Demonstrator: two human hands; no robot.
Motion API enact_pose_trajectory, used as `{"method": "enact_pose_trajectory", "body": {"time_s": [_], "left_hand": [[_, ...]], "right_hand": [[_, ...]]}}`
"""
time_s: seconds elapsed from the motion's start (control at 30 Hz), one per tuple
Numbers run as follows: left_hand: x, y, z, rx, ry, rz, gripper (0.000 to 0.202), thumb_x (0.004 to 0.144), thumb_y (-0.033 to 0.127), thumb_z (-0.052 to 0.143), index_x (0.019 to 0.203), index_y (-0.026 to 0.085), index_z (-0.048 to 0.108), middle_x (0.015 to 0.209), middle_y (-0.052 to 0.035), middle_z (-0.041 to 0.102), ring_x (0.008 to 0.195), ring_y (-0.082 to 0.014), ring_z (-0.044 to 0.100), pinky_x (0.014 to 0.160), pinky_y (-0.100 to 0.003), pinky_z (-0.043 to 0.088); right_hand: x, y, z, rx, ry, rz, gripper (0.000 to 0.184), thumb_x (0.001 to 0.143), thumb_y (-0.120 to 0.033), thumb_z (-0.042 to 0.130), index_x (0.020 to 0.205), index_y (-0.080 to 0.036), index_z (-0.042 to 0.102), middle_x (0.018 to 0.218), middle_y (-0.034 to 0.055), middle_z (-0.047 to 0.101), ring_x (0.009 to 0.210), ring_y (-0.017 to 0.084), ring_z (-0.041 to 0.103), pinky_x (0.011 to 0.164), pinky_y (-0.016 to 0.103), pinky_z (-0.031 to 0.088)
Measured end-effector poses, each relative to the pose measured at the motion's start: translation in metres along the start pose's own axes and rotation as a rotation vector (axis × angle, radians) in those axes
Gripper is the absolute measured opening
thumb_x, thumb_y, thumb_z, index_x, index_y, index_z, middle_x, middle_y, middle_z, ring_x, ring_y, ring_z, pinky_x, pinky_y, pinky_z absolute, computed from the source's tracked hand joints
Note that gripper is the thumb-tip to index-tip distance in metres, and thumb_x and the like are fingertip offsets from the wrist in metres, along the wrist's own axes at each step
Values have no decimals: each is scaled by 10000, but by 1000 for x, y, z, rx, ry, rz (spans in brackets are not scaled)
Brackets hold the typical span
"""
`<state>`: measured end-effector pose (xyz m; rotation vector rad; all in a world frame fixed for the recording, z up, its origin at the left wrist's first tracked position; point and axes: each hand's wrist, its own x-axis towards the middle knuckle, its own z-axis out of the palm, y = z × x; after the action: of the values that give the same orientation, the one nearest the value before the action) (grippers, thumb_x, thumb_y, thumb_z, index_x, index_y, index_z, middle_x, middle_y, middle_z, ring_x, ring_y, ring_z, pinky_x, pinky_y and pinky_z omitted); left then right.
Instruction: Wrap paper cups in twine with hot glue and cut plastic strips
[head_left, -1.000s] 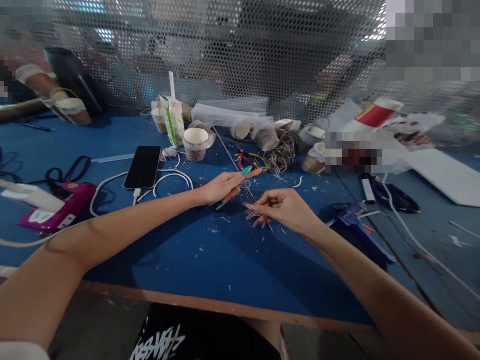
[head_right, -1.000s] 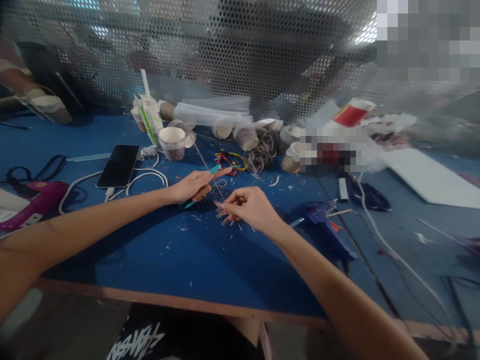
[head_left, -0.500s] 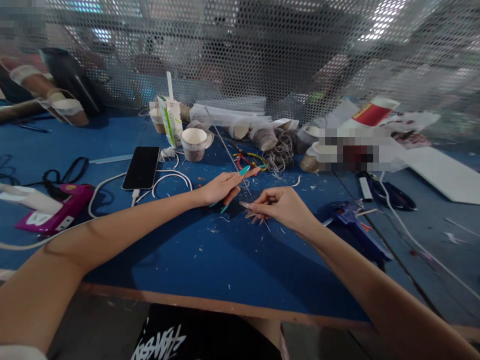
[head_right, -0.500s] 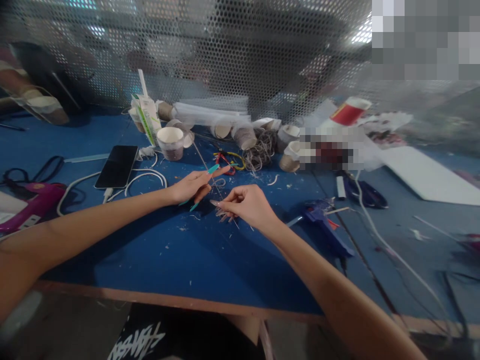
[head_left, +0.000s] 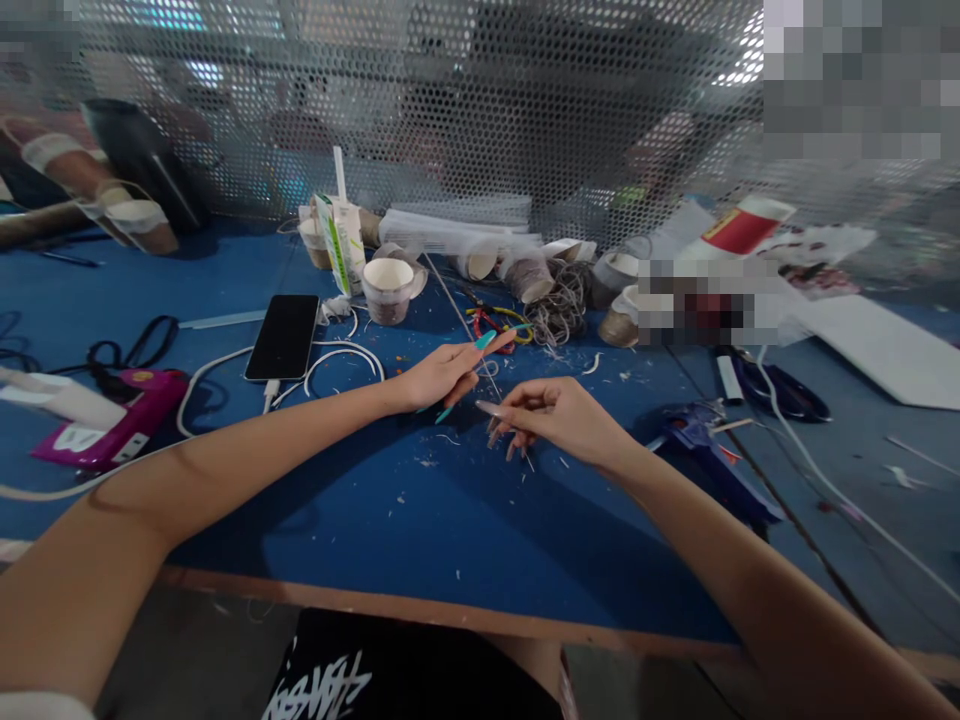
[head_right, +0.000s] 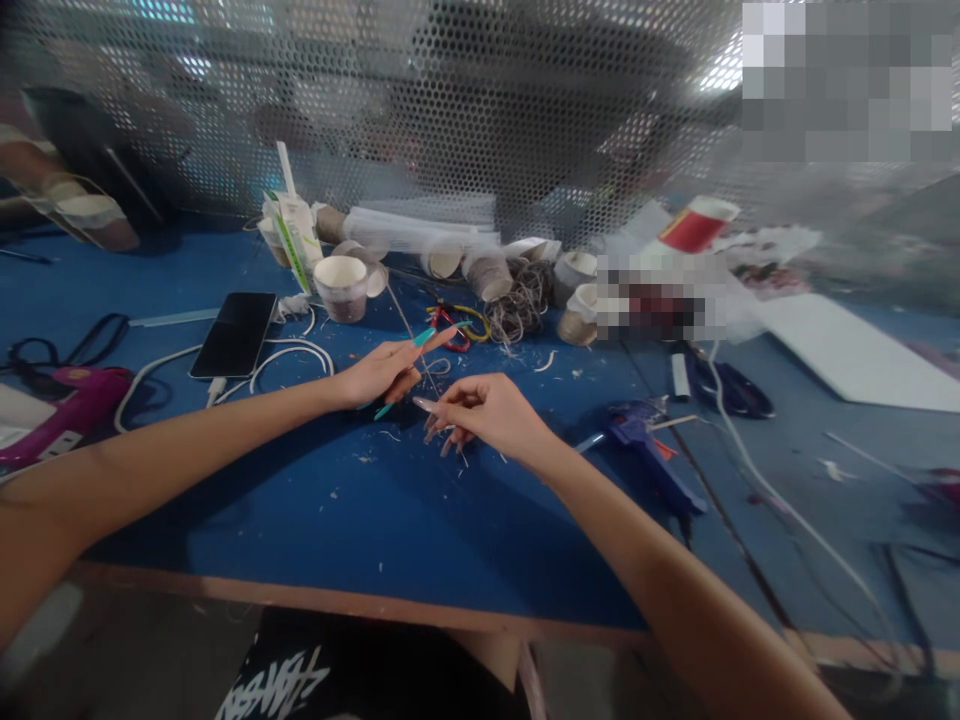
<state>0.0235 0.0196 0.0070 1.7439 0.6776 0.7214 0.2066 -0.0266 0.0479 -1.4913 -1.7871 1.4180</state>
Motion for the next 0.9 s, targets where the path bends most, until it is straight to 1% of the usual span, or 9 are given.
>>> {"method": "enact_pose_trajectory", "body": {"time_s": [0.07,0.13,0.17,0.33,0.5,0.63,0.73,0.9], "left_hand": [[0,-1,0,-8,8,6,579,988,382,170,1475,70,188,368,111,315,337,-78,290,426,-195,287],[0,0,0,-10,11,7,574,988,368,184,1474,63,192,362,109,321,335,-77,283,425,-196,284],[0,0,0,-8,8,5,571,988,361,189,1472,59,196,360,109,321,335,-77,281,424,-196,280],[-2,4,2,7,-4,-5,568,991,360,186,1475,61,189,364,105,340,335,-71,300,428,-191,282],[-1,1,2,-22,-15,0,583,990,366,194,1476,45,171,364,106,347,326,-72,314,421,-196,276],[0,0,2,-38,-11,-2,589,987,382,185,1471,46,190,356,110,342,322,-76,312,421,-195,282],[-1,2,2,-32,-12,-1,584,988,374,189,1469,43,195,353,110,342,320,-75,311,421,-199,279],[-1,3,2,-19,-8,-3,574,991,360,187,1472,47,189,346,108,346,319,-73,304,418,-197,270]], "right_hand": [[-1,-1,-4,-36,-80,7,322,680,-465,732,708,-144,709,745,90,746,500,112,642,491,222,506],[-2,-1,-7,-60,-140,16,336,683,-471,727,724,-138,722,765,100,750,521,122,657,507,227,514],[-3,-1,-8,-61,-148,22,339,677,-471,732,715,-135,720,756,102,749,528,128,662,516,232,521],[-3,1,-5,-24,-96,28,335,622,-452,774,627,-133,671,655,92,730,505,132,656,509,237,524],[-2,1,0,-14,-55,25,354,568,-439,807,566,-139,619,567,70,699,466,124,635,473,225,502],[-2,1,0,-21,-41,3,372,577,-458,795,545,-150,588,569,71,700,450,121,627,464,230,502],[-1,3,0,-45,-19,-20,374,574,-454,795,527,-164,565,521,47,674,425,114,607,455,230,497],[2,7,2,-65,10,-32,382,612,-458,773,526,-173,533,521,38,663,421,104,594,452,227,481]]}}
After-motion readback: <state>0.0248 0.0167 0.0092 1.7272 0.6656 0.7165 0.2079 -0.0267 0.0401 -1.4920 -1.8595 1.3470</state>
